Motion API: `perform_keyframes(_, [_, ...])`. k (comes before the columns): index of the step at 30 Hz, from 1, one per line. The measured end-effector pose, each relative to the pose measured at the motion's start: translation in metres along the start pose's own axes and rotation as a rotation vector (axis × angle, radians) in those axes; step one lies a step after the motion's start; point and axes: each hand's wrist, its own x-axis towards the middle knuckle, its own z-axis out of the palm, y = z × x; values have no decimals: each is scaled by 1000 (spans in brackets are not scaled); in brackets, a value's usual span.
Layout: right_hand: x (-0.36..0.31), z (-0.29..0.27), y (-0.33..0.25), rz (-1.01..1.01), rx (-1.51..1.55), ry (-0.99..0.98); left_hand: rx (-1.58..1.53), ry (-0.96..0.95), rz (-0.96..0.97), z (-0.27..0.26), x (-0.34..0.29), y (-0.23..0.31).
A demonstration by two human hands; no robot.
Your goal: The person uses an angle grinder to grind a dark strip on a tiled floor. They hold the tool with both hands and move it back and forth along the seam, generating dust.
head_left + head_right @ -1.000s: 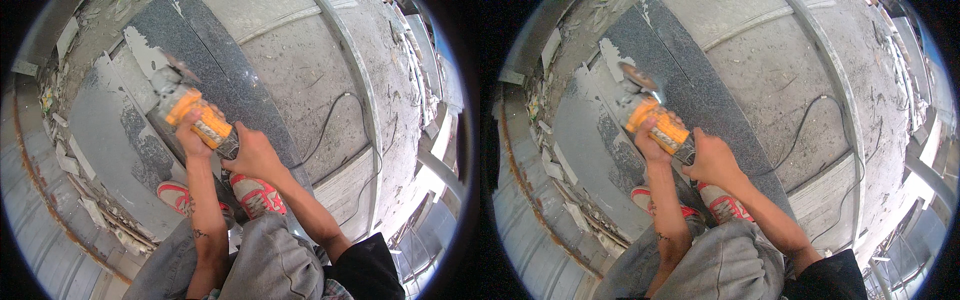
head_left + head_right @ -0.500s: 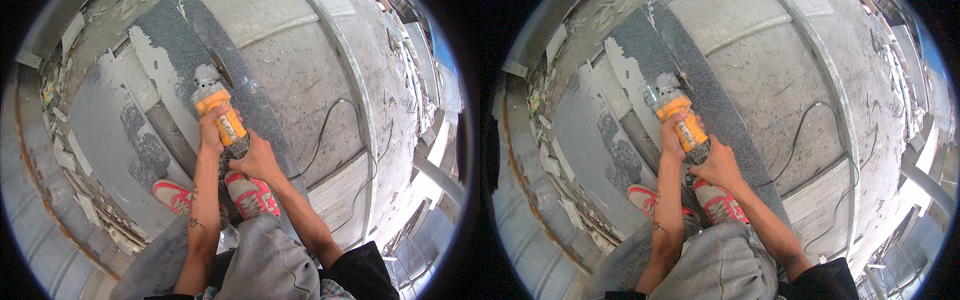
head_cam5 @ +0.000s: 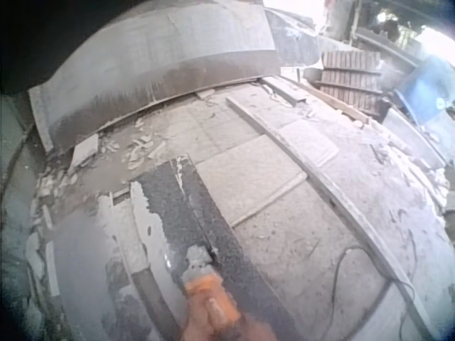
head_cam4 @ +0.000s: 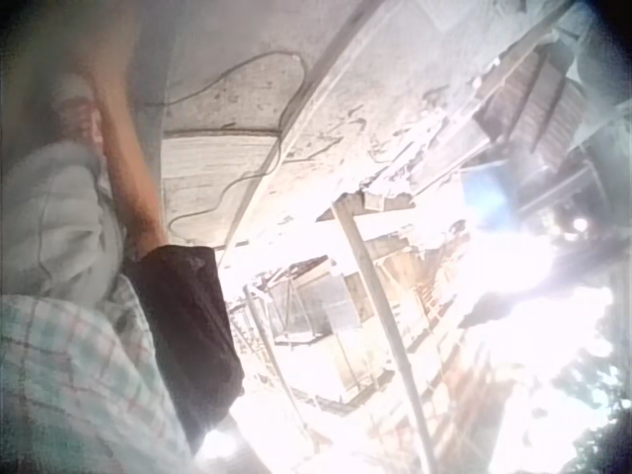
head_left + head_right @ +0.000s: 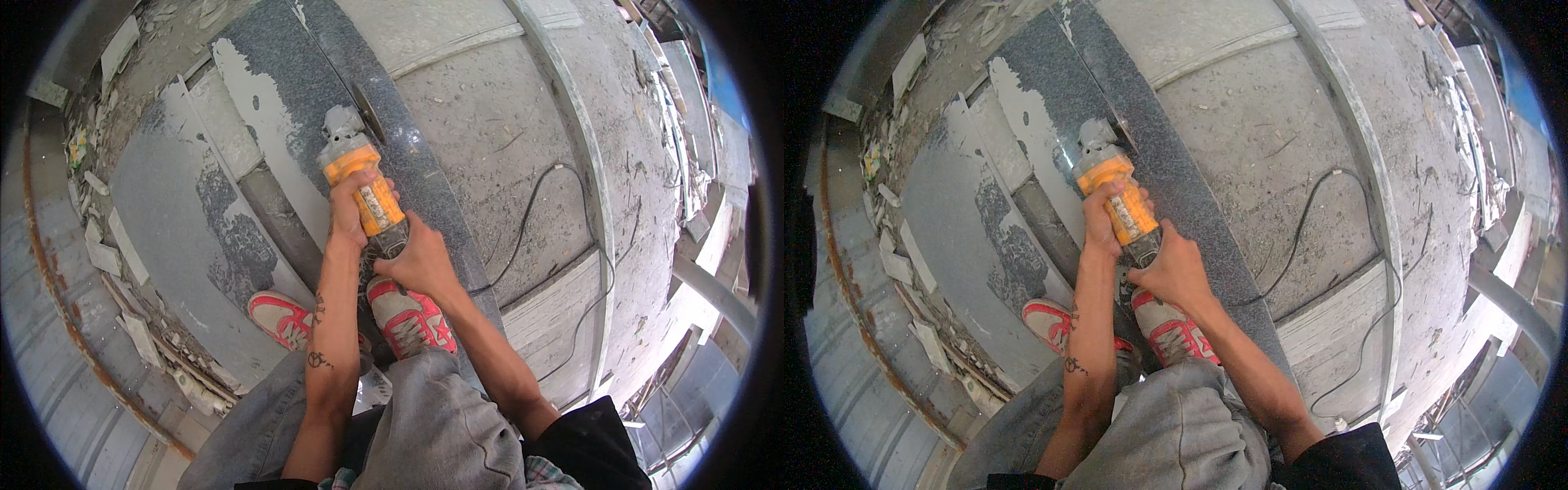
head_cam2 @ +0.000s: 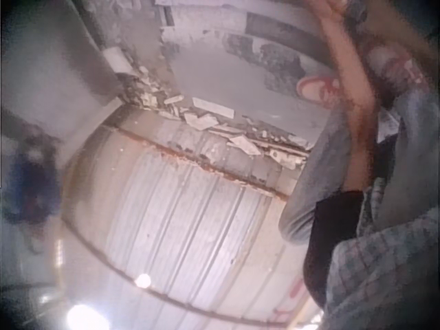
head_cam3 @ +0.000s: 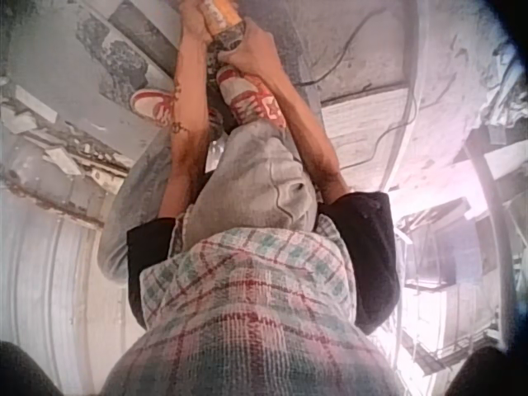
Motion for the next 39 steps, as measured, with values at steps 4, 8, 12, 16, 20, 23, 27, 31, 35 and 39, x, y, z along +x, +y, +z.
perform_keyframes(4, [0, 1, -1, 13, -12, -3, -34, -17, -16, -1, 0, 1])
perform_keyframes(8, [1, 5, 2, -3, -20, 28, -31, -9, -11, -1, 0, 0])
perform_keyframes(12, [0, 5, -1, -15, -26, 28, -15, 3, -10, -4, 1, 0])
perform_keyframes(16, [-1, 6, 2, -47, -7, 64, -49, -17, -36, -6, 4, -3])
perform_keyframes(20, [-1, 5, -2, -39, -27, 55, -30, -35, -22, -7, 4, -2])
perform_keyframes(23, [3, 5, -2, -42, -31, 62, -63, -42, -28, -7, 8, 0])
perform_keyframes(27, [19, 4, -14, -31, -65, 47, -94, -5, -58, -7, 25, 15])
perform_keyframes(31, [37, 2, -24, -30, -58, 30, -2, 11, -35, 3, 32, 35])
perform_keyframes(35, [32, -1, -26, -35, -59, 13, 14, 14, -41, 0, 31, 33])
perform_keyframes(39, [16, 2, -15, -8, -61, 6, -30, 45, -66, 2, 14, 20])
